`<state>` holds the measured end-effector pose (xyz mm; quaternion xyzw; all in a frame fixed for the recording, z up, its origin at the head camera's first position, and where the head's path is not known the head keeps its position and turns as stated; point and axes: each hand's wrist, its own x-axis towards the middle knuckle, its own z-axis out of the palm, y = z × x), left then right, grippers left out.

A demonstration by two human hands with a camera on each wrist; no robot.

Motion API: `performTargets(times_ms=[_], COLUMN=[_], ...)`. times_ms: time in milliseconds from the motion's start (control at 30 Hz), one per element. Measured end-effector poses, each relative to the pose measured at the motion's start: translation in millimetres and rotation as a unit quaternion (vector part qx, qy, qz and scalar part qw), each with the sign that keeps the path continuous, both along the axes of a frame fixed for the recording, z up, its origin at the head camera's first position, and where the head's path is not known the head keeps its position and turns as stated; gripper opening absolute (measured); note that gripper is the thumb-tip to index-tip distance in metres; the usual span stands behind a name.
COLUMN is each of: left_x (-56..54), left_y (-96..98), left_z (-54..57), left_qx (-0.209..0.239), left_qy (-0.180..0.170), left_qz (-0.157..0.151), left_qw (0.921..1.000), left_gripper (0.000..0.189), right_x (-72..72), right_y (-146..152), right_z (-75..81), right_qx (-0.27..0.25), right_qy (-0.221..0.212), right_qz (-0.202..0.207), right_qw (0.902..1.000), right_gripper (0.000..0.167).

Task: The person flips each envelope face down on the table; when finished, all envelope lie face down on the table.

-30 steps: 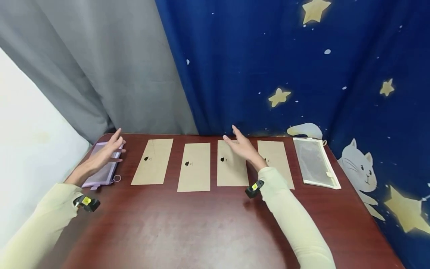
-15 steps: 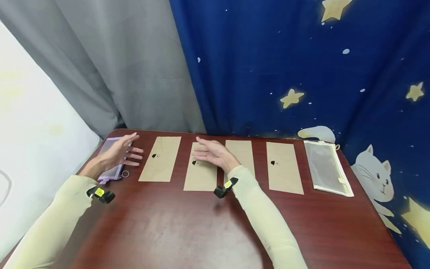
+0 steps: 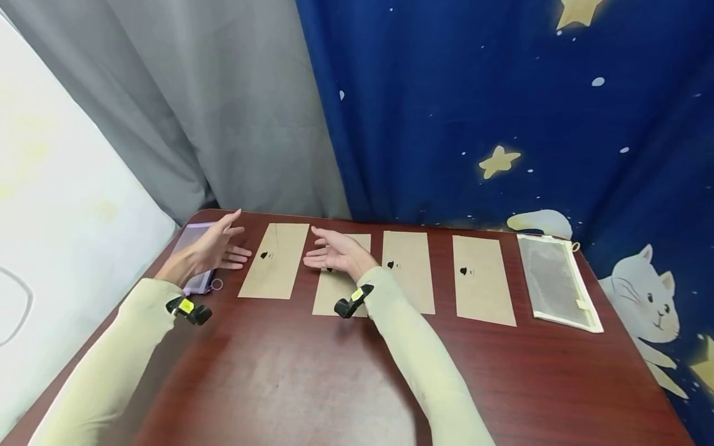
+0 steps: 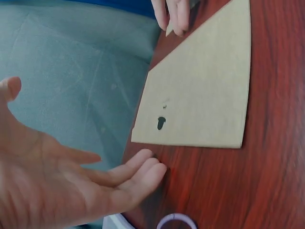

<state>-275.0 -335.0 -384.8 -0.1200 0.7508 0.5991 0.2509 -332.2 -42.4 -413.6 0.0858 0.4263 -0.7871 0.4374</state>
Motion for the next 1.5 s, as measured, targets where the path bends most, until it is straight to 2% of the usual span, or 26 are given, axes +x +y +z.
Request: performTargets(times_ms=[200, 433, 600, 833, 1000, 1067, 1167, 1333, 1500], left_x=[-10.8, -23.0, -23.2, -26.0, -24.6, -24.5, -23.5, -22.1, -20.7], left_y=[7.7, 22.1, 26.0, 32.3, 30.5, 31.2, 30.3, 28.4, 29.8], left_z=[-0.3, 3.5, 4.8, 0.7, 0.9, 0.7, 3.4, 9.1, 12.8], left_qx=[-0.003, -0.047, -0.059, -0.058, -0.05, -0.044, -0.033, -0.015, -0.005], left_qy=[-0.023, -0.046, -0.056, -0.064, -0.062, -0.063, -0.06, -0.058, -0.065], left_qz=[0.033, 0.062, 0.067, 0.076, 0.096, 0.099, 0.099, 0.104, 0.1], left_qw=[0.9992, 0.9959, 0.9944, 0.9934, 0.9922, 0.9921, 0.9927, 0.9928, 0.9928], left_gripper=[0.112, 0.118, 0.118, 0.117, 0.116, 0.116, 0.115, 0.11, 0.103], right_x=[-4.0, -3.7, -1.6, 1.8, 5.6, 7.2, 12.0, 20.6, 28.4], right_y=[-6.1, -12.5, -15.7, -16.4, -22.4, -24.4, -28.5, -33.0, -33.5], right_z=[2.7, 4.1, 5.5, 5.7, 4.6, 2.5, 3.1, 2.1, -2.9], right_qx=[0.015, 0.038, 0.049, 0.057, 0.082, 0.098, 0.13, 0.185, 0.212], right_qy=[0.001, 0.012, 0.01, 0.004, 0.04, 0.065, 0.113, 0.189, 0.242], right_qz=[0.011, 0.006, 0.016, 0.001, 0.004, 0.003, 0.005, 0.012, -0.013], right_qw=[0.9998, 0.9992, 0.9986, 0.9983, 0.9958, 0.993, 0.9851, 0.9644, 0.9469], right_gripper=[0.079, 0.081, 0.079, 0.079, 0.085, 0.084, 0.073, 0.048, 0.041])
